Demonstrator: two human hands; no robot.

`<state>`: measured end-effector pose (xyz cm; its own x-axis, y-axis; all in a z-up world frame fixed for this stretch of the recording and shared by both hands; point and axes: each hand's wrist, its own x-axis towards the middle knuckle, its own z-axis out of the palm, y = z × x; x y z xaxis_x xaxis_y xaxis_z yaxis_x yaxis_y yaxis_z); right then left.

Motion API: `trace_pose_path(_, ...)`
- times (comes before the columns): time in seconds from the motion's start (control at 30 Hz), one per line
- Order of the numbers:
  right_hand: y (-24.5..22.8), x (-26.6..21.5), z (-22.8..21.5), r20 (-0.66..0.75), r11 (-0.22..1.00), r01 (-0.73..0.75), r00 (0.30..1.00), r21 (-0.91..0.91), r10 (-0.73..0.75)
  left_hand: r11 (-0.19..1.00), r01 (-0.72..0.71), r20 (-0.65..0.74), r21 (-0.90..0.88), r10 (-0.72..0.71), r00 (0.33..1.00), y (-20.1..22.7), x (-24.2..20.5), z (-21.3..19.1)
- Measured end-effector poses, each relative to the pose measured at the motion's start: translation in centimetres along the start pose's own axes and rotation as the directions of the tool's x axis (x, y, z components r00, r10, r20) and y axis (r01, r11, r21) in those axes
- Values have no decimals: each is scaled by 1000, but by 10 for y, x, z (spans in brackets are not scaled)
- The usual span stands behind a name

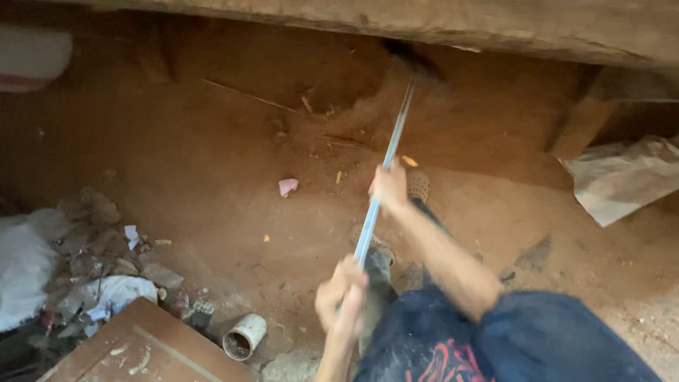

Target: The person sweeps a dirt floor using a broom, gathering debris and dust into a pile near stacked wooden planks and sacks. The person then picks up a small piece of pink trash by hand and places it into the pile.

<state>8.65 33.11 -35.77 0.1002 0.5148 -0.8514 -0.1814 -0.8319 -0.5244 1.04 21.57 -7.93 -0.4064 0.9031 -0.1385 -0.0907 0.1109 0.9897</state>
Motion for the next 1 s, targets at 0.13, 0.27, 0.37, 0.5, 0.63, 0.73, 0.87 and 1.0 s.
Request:
trace_pose_path(0.13,3,112,41,25,940,82,997,-331,-78,991,81,-186,-106,-99,978,-77,51,10)
trace_pose_path(0.27,72,106,55,696,-383,618,712,-686,-96,974,37,-304,-224,-106,947,-61,23,-18)
trace_pose_path(0.37,102,24,47,478,391,476,873,-787,-101,969,94,-256,-227,-153,955,-16,-21,-45)
trace_pose_path(0.5,72,-54,44,240,979,-114,959,-170,154,894,-433,-113,-114,421,900,3,-42,-66)
trace_pose_path(0.63,22,8,79,158,869,126,986,-478,-56,829,313,-289,-463,-475,831,-32,-13,-55)
trace_pose_path(0.73,3,116,122,214,895,228,965,-384,-154,981,17,-310,-196,-78,948,-113,54,-53)
trace_pose_path(0.87,44,180,143,304,531,349,937,-772,-173,946,-28,-439,-322,-123,890,-169,51,-68)
trace_pose_path(1.0,158,78,104,658,-467,530,736,-708,-162,935,171,-506,-311,-315,803,-98,-50,-112)
